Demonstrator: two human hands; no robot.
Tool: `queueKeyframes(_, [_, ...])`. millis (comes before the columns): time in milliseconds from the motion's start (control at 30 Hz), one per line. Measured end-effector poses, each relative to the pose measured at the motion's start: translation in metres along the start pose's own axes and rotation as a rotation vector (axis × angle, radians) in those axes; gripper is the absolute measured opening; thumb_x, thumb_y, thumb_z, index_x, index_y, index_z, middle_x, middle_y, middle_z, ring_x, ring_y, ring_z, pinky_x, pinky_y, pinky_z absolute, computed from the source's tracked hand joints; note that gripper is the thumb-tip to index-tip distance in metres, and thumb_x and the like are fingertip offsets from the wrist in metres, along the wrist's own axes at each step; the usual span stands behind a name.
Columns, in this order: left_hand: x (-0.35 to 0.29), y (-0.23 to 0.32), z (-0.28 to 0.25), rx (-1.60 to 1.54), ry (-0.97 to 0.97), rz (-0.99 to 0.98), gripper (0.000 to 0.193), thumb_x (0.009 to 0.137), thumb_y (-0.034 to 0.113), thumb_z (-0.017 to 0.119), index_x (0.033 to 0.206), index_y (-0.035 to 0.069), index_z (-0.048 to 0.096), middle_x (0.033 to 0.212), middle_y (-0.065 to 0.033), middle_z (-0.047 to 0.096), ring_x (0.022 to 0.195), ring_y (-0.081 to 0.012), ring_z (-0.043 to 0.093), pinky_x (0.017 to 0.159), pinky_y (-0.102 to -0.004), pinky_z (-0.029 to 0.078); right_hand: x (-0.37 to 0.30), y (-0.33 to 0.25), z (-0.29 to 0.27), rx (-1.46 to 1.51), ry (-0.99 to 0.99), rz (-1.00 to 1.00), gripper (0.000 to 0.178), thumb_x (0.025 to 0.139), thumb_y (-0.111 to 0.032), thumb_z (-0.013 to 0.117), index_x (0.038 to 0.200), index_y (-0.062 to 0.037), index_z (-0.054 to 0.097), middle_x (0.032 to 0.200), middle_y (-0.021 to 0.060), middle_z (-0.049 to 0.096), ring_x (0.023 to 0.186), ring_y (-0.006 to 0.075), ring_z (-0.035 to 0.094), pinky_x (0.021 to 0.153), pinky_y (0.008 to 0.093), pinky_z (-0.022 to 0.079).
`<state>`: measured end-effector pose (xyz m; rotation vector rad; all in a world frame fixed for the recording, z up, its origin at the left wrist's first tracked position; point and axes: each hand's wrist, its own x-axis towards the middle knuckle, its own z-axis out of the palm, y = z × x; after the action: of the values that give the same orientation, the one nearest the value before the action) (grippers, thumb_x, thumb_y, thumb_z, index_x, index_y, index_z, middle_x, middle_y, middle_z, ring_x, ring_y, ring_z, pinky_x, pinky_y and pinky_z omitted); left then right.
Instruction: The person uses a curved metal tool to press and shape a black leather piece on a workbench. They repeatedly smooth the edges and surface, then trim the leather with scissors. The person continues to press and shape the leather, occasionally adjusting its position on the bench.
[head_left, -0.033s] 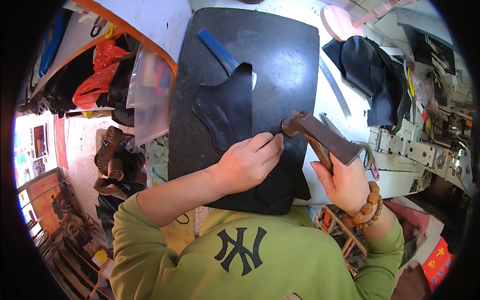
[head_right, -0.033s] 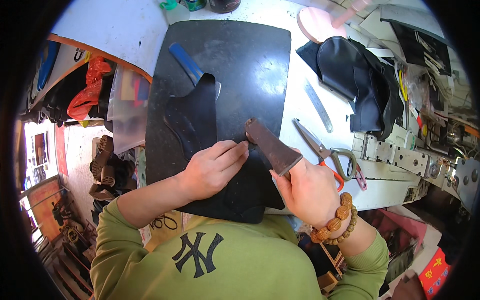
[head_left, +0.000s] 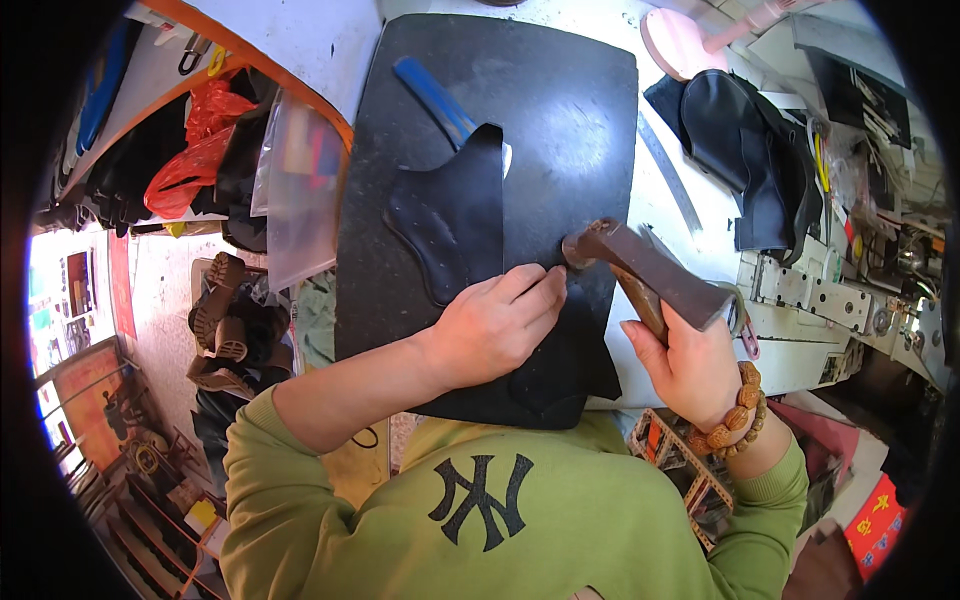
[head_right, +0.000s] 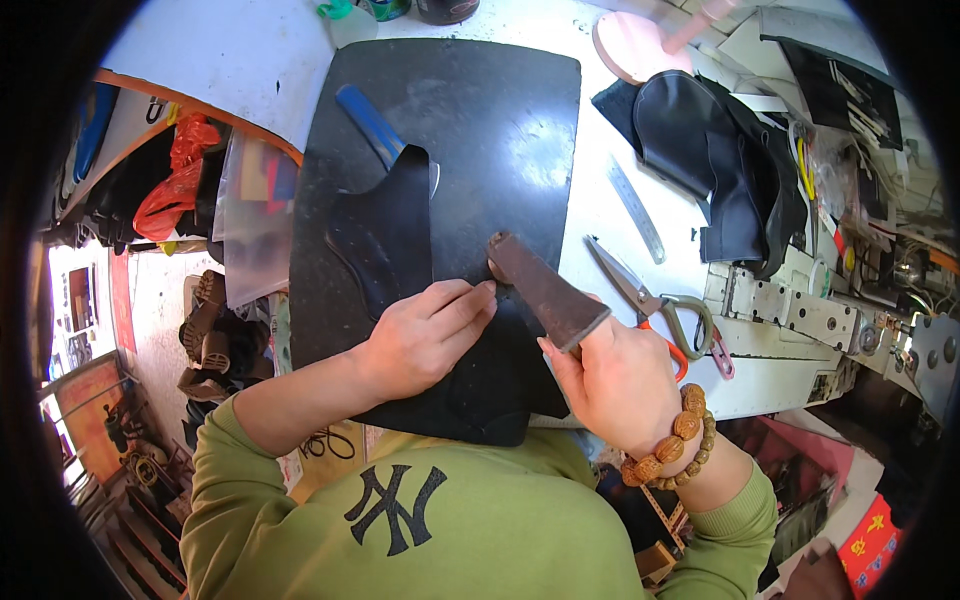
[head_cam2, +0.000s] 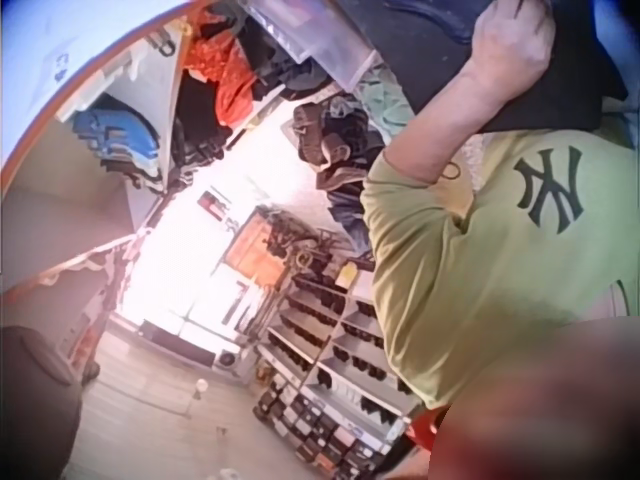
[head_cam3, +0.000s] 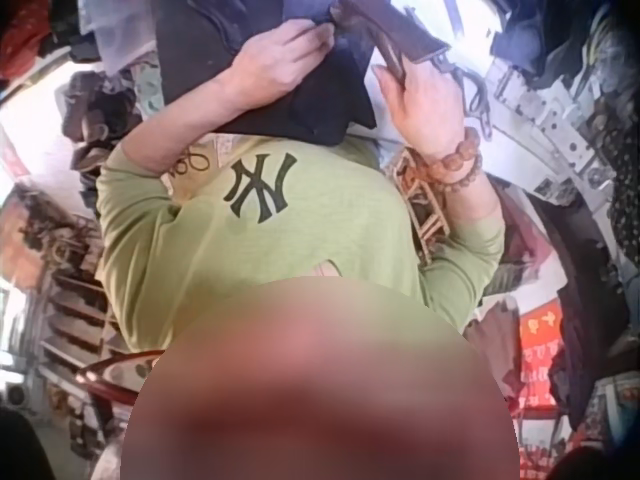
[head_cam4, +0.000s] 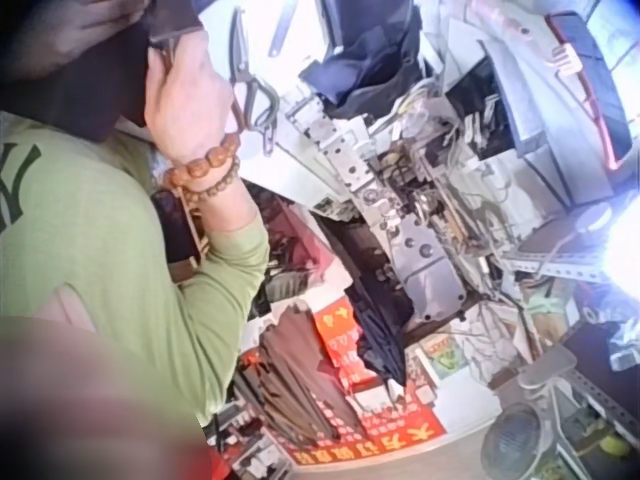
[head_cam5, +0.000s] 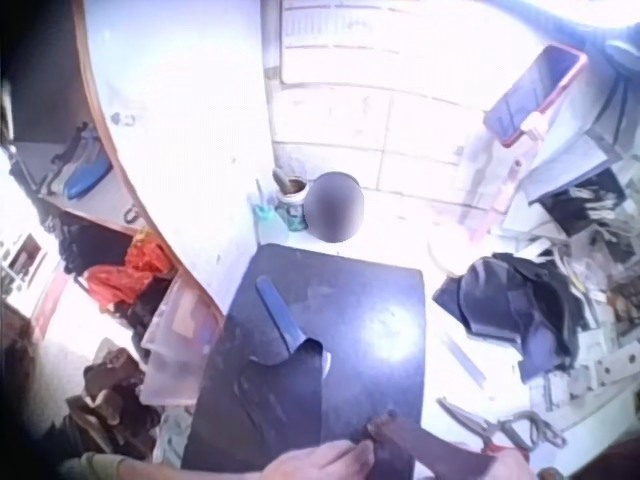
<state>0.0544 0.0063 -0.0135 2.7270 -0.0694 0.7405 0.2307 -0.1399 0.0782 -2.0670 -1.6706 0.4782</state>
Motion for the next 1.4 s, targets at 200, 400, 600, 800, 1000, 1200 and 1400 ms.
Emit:
queueKeyframes(200, [0.000, 0.001, -0.001, -0.004, -0.010, -0.018, 0.032, 0.068, 0.010, 0.061, 0.096, -0.005, 0.067, 0.113, -0.0129, 0.059, 0.099, -0.0226, 0.056, 0.077, -0.0269, 0.054, 0.000, -0.001, 0.000, -0.012, -0.082, 0.037, 0.031, 0.087, -0.015, 0.067, 0.114, -0.0019, 0.059, 0.066, 0.0138, 0.060, 0.052, 0.0339, 0.058, 0.049, 0.0401, 0.047])
queueKeyframes(400, [0.000, 0.004, -0.002, -0.039, 0.020, -0.053, 0.034, 0.066, 0.006, 0.063, 0.098, -0.005, 0.066, 0.109, -0.0119, 0.059, 0.096, -0.0233, 0.059, 0.078, -0.0306, 0.053, -0.001, -0.003, -0.002, 0.057, 0.077, -0.024, 0.035, 0.088, -0.015, 0.067, 0.119, -0.0027, 0.058, 0.068, 0.0135, 0.061, 0.053, 0.0346, 0.059, 0.050, 0.0409, 0.046])
queueKeyframes(600, [-0.001, 0.005, -0.004, 0.001, -0.018, -0.049, 0.031, 0.069, 0.010, 0.063, 0.097, -0.002, 0.066, 0.104, -0.0112, 0.059, 0.095, -0.0225, 0.058, 0.076, -0.0337, 0.050, 0.001, -0.013, -0.006, -0.022, -0.069, 0.041, 0.032, 0.087, -0.013, 0.068, 0.116, -0.0037, 0.059, 0.076, 0.0139, 0.063, 0.054, 0.0337, 0.059, 0.049, 0.0408, 0.045])
queueKeyframes(800, [-0.003, 0.007, -0.006, 0.006, -0.031, -0.071, 0.027, 0.069, 0.011, 0.063, 0.094, 0.001, 0.067, 0.099, -0.0088, 0.058, 0.091, -0.0211, 0.058, 0.073, -0.0331, 0.048, -0.001, -0.014, -0.005, -0.058, -0.107, 0.082, 0.022, 0.089, -0.015, 0.067, 0.103, 0.0012, 0.064, 0.073, 0.0164, 0.063, 0.058, 0.0357, 0.059, 0.051, 0.0420, 0.046])
queueKeyframes(1000, [-0.004, 0.006, 0.000, 0.015, 0.021, -0.083, 0.016, 0.068, 0.013, 0.062, 0.082, 0.005, 0.063, 0.091, -0.0069, 0.055, 0.082, -0.0199, 0.054, 0.067, -0.0307, 0.046, -0.009, -0.012, 0.001, 0.138, 0.146, -0.023, 0.020, 0.089, -0.017, 0.066, 0.101, -0.0020, 0.064, 0.072, 0.0159, 0.063, 0.058, 0.0358, 0.059, 0.052, 0.0435, 0.046])
queueKeyframes(1200, [-0.007, 0.018, -0.008, 0.077, 0.012, -0.110, 0.022, 0.070, 0.012, 0.064, 0.088, 0.000, 0.064, 0.099, -0.0100, 0.058, 0.090, -0.0225, 0.058, 0.074, -0.0330, 0.050, 0.000, -0.010, 0.005, 0.033, -0.032, 0.040, 0.017, 0.088, -0.015, 0.066, 0.100, -0.0029, 0.065, 0.067, 0.0176, 0.062, 0.056, 0.0374, 0.060, 0.051, 0.0437, 0.047])
queueKeyframes(1400, [-0.017, 0.036, -0.021, 0.173, 0.003, -0.259, 0.032, 0.074, 0.013, 0.072, 0.104, 0.004, 0.066, 0.101, -0.0064, 0.057, 0.092, -0.0232, 0.057, 0.080, -0.0383, 0.042, -0.006, -0.012, 0.009, 0.060, 0.154, -0.140, 0.021, 0.089, -0.015, 0.066, 0.102, 0.0009, 0.063, 0.066, 0.0161, 0.062, 0.057, 0.0370, 0.061, 0.051, 0.0434, 0.047])
